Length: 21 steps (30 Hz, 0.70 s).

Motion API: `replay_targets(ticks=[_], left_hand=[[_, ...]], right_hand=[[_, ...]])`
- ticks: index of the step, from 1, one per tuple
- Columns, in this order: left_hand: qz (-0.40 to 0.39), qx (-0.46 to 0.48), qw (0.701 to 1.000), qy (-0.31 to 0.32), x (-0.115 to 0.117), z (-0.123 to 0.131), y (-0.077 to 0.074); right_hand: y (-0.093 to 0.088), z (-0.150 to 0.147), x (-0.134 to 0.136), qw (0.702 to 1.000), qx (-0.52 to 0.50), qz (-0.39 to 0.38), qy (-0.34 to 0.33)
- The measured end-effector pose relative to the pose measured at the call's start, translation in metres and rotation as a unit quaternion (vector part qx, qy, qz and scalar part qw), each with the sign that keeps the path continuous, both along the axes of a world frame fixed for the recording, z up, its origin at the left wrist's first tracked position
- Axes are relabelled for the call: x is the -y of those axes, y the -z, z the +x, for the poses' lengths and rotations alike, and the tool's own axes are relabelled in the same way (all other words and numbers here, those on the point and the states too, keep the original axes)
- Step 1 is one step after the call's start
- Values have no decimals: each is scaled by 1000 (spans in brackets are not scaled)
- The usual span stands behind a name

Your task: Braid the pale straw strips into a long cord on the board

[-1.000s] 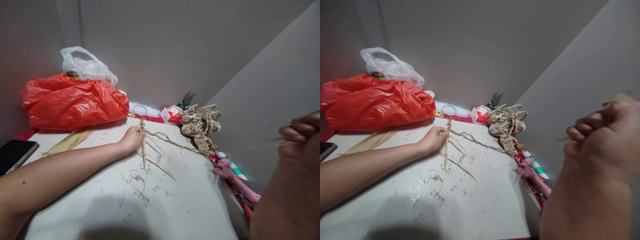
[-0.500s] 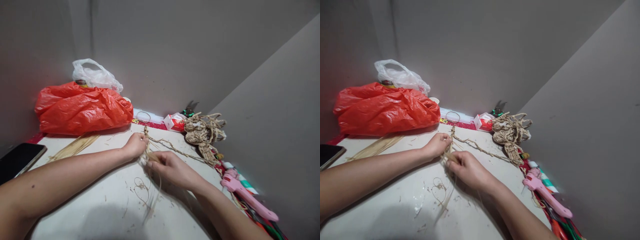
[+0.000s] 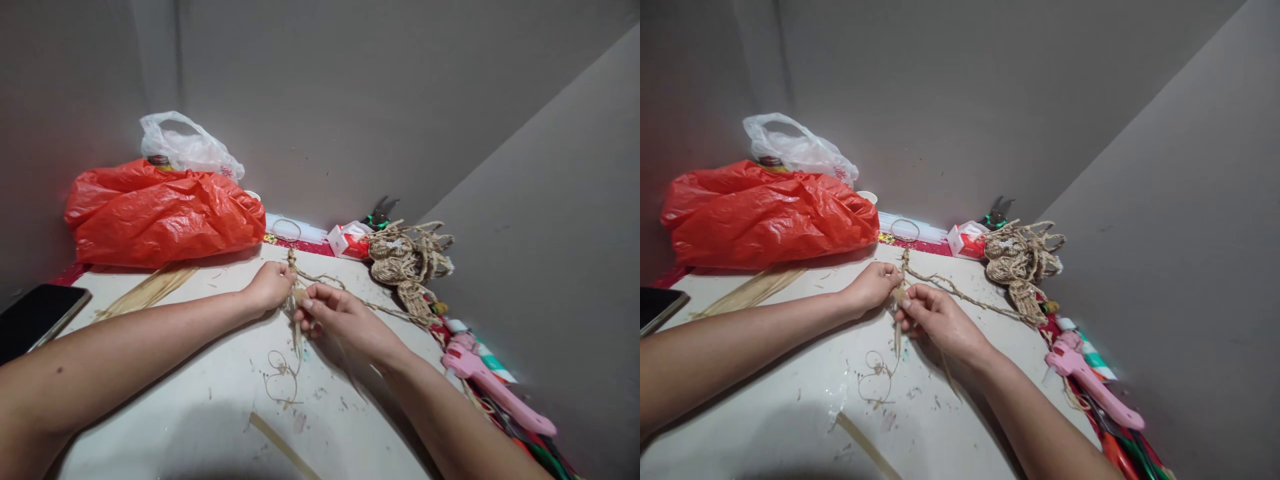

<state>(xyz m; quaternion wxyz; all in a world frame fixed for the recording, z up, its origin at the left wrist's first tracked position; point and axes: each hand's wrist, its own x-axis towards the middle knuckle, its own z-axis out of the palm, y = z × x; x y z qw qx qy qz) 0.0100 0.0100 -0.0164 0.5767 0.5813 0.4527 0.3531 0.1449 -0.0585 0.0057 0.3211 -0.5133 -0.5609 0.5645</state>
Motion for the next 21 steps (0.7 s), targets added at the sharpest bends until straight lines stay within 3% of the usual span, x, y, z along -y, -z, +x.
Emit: replay_targets(ticks=[6,9,14,21], left_hand=[[19,-20,1000,-8,0,1,1],[26,-7,1000,-7,-1,1,3],[40,-19,999,3,0,0,1],[33,-25,999,7,1,0,0]], right_hand=[[3,2,-5,996,8,40,84],[-2,1,-3,997,-39,-17,71],[-7,-5,3,990,-91,-108,-20],[-1,-6,1,997,-38,-66,26]])
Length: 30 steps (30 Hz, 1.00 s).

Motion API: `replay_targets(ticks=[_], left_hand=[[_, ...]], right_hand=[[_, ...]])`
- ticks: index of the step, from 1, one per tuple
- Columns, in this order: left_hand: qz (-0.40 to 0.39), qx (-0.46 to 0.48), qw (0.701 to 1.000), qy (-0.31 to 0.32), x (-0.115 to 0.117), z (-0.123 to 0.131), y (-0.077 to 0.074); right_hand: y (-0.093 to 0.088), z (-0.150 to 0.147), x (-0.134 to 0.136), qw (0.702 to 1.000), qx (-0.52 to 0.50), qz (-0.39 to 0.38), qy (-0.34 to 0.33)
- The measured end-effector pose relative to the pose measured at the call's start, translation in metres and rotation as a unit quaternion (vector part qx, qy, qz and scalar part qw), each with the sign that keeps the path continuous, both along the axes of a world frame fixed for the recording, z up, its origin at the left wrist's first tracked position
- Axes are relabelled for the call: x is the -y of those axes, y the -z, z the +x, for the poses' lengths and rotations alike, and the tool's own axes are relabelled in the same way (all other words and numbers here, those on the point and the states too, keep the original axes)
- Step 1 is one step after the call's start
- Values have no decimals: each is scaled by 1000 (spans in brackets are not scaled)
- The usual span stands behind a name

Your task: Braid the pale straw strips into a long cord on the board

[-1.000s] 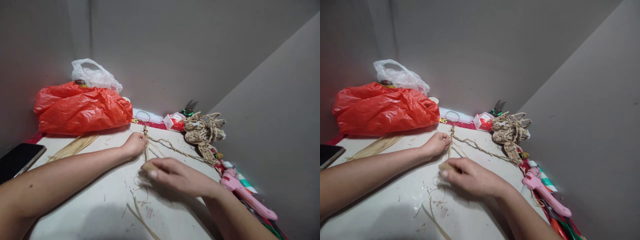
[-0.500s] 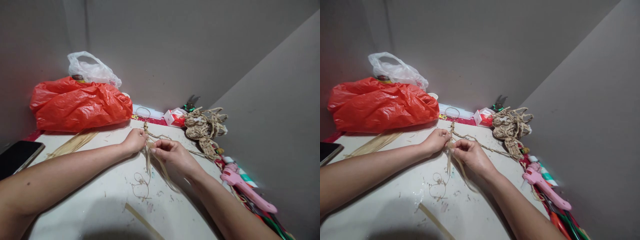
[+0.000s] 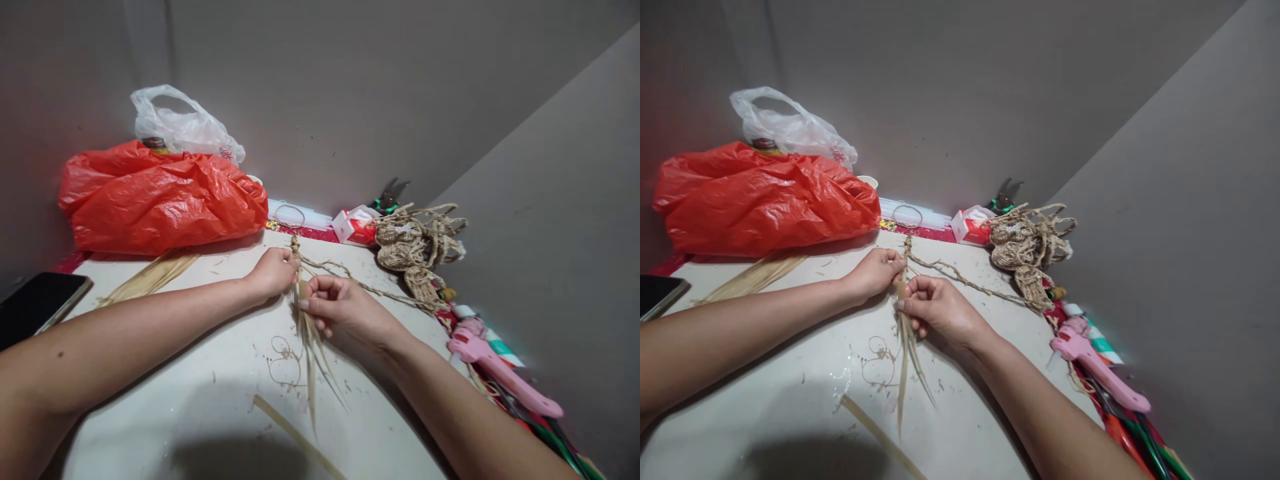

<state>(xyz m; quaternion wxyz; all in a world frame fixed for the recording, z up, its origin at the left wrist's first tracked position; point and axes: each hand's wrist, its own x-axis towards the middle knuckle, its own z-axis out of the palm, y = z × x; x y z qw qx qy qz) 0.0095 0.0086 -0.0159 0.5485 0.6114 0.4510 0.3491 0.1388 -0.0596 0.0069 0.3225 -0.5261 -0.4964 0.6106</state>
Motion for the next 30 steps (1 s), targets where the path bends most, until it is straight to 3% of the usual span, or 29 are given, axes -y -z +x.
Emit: replay_targets(ticks=[4,10,17,23,27,30], left_hand=[[2,-6,1000,-5,0,0,1],[6,-11,1000,5,1,-1,0],[3,2,1000,15,0,-2,0],[4,-7,1000,15,-1,-2,1],[-8,-5,1000,14,-1,-1,-1],[-22,2,1000,18,-1,-2,-3]], right_hand=[[0,0,1,1000,-20,-2,-6],[-2,0,5,994,-64,-29,-88],[-1,-4,8,997,-10,-23,-75],[-4,4,-2,998,34,42,16],[0,15,-12,982,73,133,109],[4,17,-15,973,90,168,132]])
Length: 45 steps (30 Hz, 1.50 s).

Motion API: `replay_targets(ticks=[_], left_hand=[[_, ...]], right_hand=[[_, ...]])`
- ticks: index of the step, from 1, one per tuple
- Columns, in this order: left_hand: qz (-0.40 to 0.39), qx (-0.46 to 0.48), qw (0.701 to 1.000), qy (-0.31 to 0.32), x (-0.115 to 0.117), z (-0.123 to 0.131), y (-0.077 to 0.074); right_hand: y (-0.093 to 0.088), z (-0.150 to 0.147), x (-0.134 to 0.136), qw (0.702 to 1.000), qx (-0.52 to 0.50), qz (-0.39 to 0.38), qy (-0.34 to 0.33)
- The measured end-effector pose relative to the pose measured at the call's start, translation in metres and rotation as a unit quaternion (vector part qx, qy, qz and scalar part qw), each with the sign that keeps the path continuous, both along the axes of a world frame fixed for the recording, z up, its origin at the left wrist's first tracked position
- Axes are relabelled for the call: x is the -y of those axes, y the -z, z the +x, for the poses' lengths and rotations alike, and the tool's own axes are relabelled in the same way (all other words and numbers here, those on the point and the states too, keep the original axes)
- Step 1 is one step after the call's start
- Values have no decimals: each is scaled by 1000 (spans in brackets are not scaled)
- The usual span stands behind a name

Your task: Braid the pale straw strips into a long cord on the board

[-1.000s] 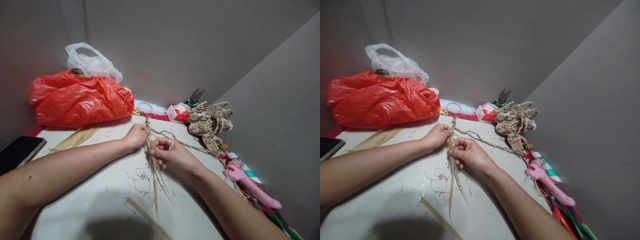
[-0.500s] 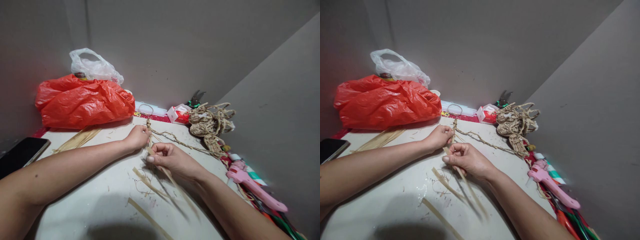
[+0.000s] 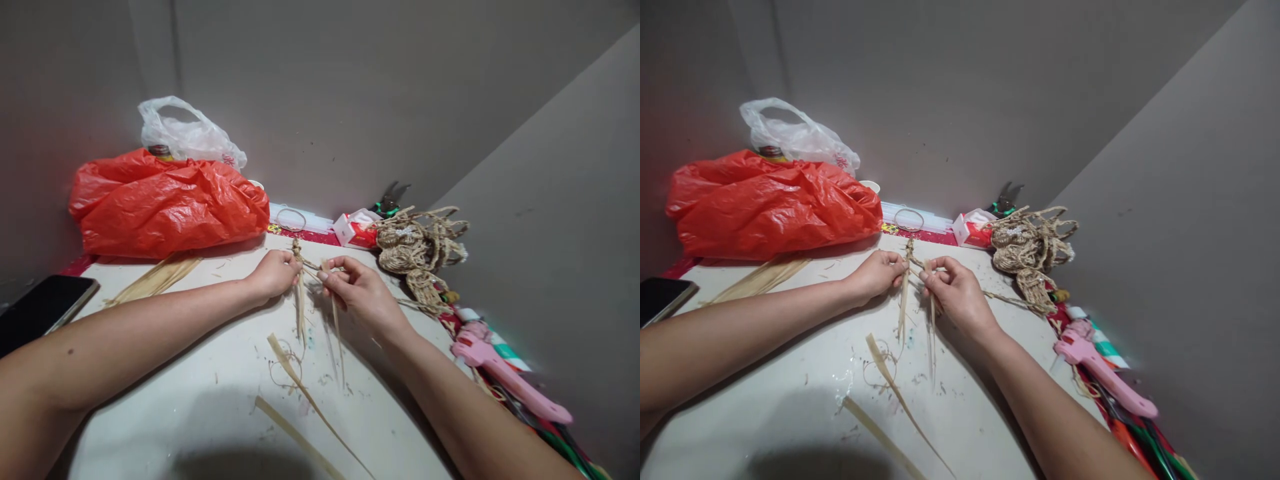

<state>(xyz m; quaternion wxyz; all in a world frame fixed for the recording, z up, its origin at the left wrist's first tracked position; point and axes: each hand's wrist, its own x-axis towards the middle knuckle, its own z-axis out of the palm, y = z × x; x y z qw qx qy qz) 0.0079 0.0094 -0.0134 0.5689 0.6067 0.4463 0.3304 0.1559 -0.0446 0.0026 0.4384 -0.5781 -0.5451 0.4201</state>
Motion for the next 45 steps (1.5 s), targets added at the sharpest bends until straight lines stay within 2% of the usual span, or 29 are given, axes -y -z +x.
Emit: replay_targets(ticks=[5,15,24,32,37,41,43,45], left_hand=[[-35,3,999,5,1,-1,-4],[-44,29,999,14,-3,0,-2],[-28,47,998,34,-6,-1,4],[4,32,999,39,-4,-1,2],[17,9,1000,19,-5,0,2],[6,11,1000,21,-6,0,1],[-3,13,1000,28,-6,0,1],[-11,21,999,35,-6,-1,0]], right_hand=[[7,-5,-3,996,70,43,22],[17,-9,-8,975,195,96,34],[13,-9,-11,994,101,4,40],[20,-7,-19,997,57,-20,37],[17,-3,-20,997,65,12,28],[5,2,-18,990,95,78,72],[2,3,-17,993,86,56,52],[0,5,-17,998,58,-18,-21]])
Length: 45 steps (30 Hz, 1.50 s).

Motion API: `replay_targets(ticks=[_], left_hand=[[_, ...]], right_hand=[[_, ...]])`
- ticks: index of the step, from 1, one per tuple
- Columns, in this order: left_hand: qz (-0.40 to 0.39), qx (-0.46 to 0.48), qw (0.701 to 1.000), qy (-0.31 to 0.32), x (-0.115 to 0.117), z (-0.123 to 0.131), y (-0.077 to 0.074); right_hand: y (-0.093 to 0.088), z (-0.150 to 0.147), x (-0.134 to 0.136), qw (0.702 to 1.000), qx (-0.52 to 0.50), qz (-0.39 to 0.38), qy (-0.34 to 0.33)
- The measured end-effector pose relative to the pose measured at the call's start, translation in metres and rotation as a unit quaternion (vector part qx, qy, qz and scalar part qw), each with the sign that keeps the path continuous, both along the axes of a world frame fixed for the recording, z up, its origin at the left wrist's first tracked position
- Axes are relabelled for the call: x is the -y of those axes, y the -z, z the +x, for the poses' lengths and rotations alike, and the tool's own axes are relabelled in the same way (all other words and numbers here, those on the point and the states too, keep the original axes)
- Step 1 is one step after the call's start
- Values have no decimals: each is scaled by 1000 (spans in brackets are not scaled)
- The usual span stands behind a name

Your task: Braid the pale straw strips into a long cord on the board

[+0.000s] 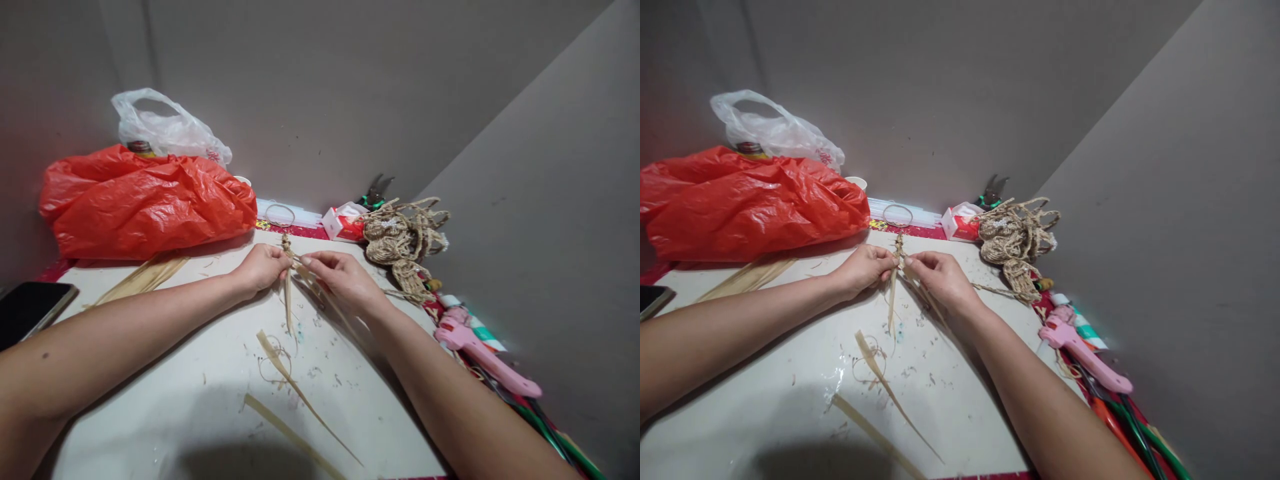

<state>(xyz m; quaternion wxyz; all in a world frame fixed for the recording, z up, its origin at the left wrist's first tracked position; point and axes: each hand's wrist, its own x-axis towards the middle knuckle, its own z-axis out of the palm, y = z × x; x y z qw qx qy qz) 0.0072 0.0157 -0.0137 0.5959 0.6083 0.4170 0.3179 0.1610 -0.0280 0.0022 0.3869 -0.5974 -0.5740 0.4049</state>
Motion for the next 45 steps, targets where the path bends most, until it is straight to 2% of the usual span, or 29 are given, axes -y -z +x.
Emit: replay_targets(ticks=[2,4,7,11,16,20,23,26,29,34,36,38,40,41,43,45], left_hand=[[-6,9,1000,7,0,-1,-1],[-12,15,1000,13,0,-1,-2],[-14,10,1000,8,-1,-1,-1],[17,23,999,-13,-1,3,4],[-6,42,999,-18,2,5,3],[-5,44,999,-13,4,3,1],[-20,56,998,15,5,3,-1],[-43,58,997,14,6,3,-2],[-54,62,997,-6,5,3,-3],[-97,84,991,-49,-1,2,-6],[-121,88,988,-43,-5,0,-7],[-146,99,984,-20,-9,-1,-8],[-168,114,979,3,-11,-2,-7],[-175,120,977,10,-12,-2,-7],[-179,123,976,19,-11,-1,-7],[-171,119,978,22,-9,0,-7]], right_hand=[[1,2,-1,994,-37,-78,-73],[2,4,-2,981,-80,-134,-112],[2,4,-3,974,-109,-168,-110],[0,-5,-1,974,-129,-174,-66],[6,-22,6,978,-160,-130,-24],[13,-31,10,993,-91,-70,1],[16,-34,10,998,-29,-54,7],[18,-35,9,999,-3,-51,7],[14,-35,11,998,-5,-58,-19],[-11,-21,16,988,15,-94,-119],[-18,-10,14,994,43,-63,-78],[-18,-1,9,999,45,2,3],[-12,2,3,998,-2,29,49],[-8,1,1,998,-39,14,45],[-1,-6,-2,991,-122,-59,11],[4,-12,-3,971,-198,-132,-26]])
